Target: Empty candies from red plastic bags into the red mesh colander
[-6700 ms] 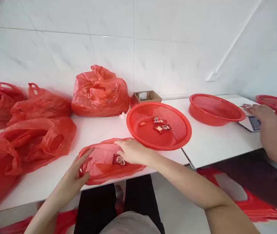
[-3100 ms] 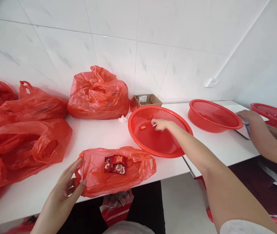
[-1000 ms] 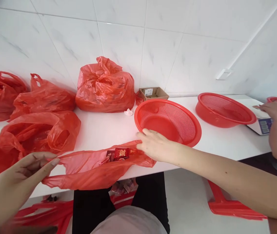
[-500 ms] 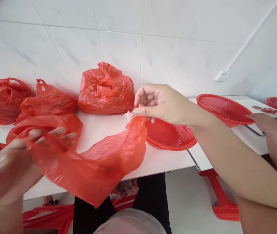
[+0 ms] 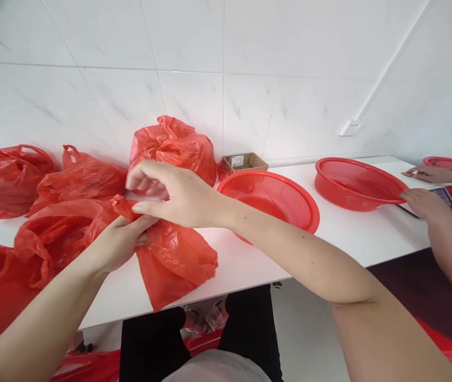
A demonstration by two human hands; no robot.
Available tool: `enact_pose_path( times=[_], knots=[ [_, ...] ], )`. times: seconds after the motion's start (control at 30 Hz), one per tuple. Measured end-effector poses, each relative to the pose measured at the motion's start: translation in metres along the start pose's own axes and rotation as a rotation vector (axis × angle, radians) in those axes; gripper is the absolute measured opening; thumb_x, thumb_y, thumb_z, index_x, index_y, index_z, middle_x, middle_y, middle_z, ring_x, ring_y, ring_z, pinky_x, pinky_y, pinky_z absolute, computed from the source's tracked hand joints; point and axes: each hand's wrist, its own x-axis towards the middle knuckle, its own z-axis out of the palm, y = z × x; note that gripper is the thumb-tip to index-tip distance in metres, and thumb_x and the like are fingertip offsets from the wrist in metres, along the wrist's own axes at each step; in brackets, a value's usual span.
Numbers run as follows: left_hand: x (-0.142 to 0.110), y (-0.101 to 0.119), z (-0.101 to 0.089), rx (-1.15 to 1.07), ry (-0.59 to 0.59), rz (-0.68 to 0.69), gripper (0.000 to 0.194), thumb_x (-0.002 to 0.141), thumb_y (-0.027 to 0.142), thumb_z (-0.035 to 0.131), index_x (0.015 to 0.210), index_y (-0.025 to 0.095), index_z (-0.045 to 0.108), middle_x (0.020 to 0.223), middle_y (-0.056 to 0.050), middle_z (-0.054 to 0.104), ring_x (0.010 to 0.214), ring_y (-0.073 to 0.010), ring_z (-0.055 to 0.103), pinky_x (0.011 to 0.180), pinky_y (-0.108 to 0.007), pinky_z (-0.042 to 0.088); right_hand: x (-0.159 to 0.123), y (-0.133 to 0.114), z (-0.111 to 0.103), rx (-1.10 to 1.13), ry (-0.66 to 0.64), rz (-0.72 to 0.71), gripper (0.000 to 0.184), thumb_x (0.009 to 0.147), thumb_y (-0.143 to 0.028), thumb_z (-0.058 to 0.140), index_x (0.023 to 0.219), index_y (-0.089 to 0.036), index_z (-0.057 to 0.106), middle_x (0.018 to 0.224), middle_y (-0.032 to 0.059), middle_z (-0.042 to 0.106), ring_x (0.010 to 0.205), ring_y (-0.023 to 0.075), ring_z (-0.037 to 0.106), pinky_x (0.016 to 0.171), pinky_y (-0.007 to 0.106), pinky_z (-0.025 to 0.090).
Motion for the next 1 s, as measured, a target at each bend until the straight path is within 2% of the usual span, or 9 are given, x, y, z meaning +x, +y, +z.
enact_pose_path(
  times=[0.13,0.27,0.43,0.57,0.67,0.73,0.8,0.9,1.0],
  knots=[
    [0.004,-0.003,-0.007,-0.054,-0.019,-0.101,0.036,0.083,0.052,0.064,0.079,0.017,0.063,0.06,0.002,0.056,0.048,-0.0086,0.05,0.048,-0.021,0.046,-0.013,0.028,-0.003,-0.009,-0.069,0.174,0.015,0.089,-0.013,0.054,0.101,-0.021,0.054,0.089,0.0,0.065,0.086,0.0138,0.062,0.082,0.034,0.051],
    [0.006,0.0,-0.007,-0.082,-0.111,-0.045,0.037,0.088,0.049,0.058,0.072,0.016,0.061,0.048,0.001,0.055,0.041,-0.0092,0.047,0.043,-0.021,0.041,-0.027,0.019,-0.001,0.012,0.048,0.143,0.004,0.091,-0.017,0.053,0.092,-0.02,0.056,0.088,0.0,0.064,0.081,0.0127,0.061,0.077,0.031,0.051],
    [0.003,0.006,-0.015,0.18,-0.216,0.056,0.025,0.085,0.039,0.064,0.07,0.019,0.069,0.065,-0.004,0.065,0.06,-0.0154,0.06,0.061,-0.029,0.051,-0.036,0.014,0.013,0.137,0.101,0.013,0.01,0.094,-0.03,0.057,0.101,-0.022,0.057,0.105,0.0027,0.065,0.1,0.0156,0.061,0.095,0.036,0.048],
    [0.0,0.003,-0.017,0.373,-0.29,0.041,0.008,0.079,0.023,0.06,0.078,0.021,0.068,0.067,0.0,0.063,0.05,-0.0117,0.051,0.052,-0.026,0.044,-0.036,0.052,0.035,0.234,0.151,0.175,0.028,0.102,-0.04,0.04,0.121,-0.024,0.052,0.119,0.0054,0.062,0.111,0.0168,0.058,0.098,0.036,0.046],
    [-0.001,-0.009,-0.016,0.618,-0.095,0.197,0.017,0.068,0.008,0.048,0.072,0.021,0.058,0.062,0.003,0.058,0.054,-0.0116,0.05,0.053,-0.023,0.039,-0.036,0.074,0.053,0.234,0.125,0.297,0.029,0.102,-0.036,0.038,0.121,-0.021,0.055,0.119,0.0054,0.062,0.113,0.0168,0.057,0.103,0.036,0.042],
    [-0.001,-0.018,-0.015,0.779,0.114,0.359,0.021,0.068,0.005,0.045,0.075,0.021,0.055,0.074,0.001,0.062,0.063,-0.0132,0.056,0.058,-0.024,0.041,-0.037,0.079,0.06,0.248,0.124,0.321,0.029,0.101,-0.032,0.041,0.125,-0.022,0.053,0.12,0.0047,0.061,0.108,0.0153,0.059,0.1,0.034,0.043],
    [-0.002,-0.022,-0.015,0.833,0.218,0.484,0.021,0.073,0.006,0.046,0.083,0.021,0.056,0.095,-0.003,0.065,0.072,-0.014,0.059,0.063,-0.025,0.043,-0.038,0.079,0.061,0.284,0.08,0.324,0.038,0.1,-0.03,0.045,0.138,-0.026,0.044,0.114,0.0029,0.062,0.088,0.0122,0.061,0.088,0.031,0.049],
    [-0.009,-0.022,-0.015,0.803,0.184,0.497,0.022,0.08,0.01,0.049,0.096,0.021,0.058,0.108,-0.004,0.063,0.065,-0.011,0.055,0.06,-0.025,0.044,-0.041,0.077,0.053,0.323,-0.029,0.302,0.057,0.097,-0.03,0.051,0.15,-0.031,0.028,0.085,-0.0038,0.062,0.059,0.0088,0.053,0.065,0.026,0.05],
    [-0.019,-0.019,-0.018,0.766,0.128,0.419,0.026,0.082,0.012,0.051,0.104,0.022,0.058,0.104,-0.003,0.063,0.06,-0.0091,0.052,0.054,-0.023,0.042,-0.043,0.076,0.042,0.309,-0.041,0.298,0.034,0.095,-0.032,0.055,0.128,-0.023,0.057,0.081,-0.0016,0.064,0.07,0.011,0.061,0.071,0.027,0.052]
  ],
)
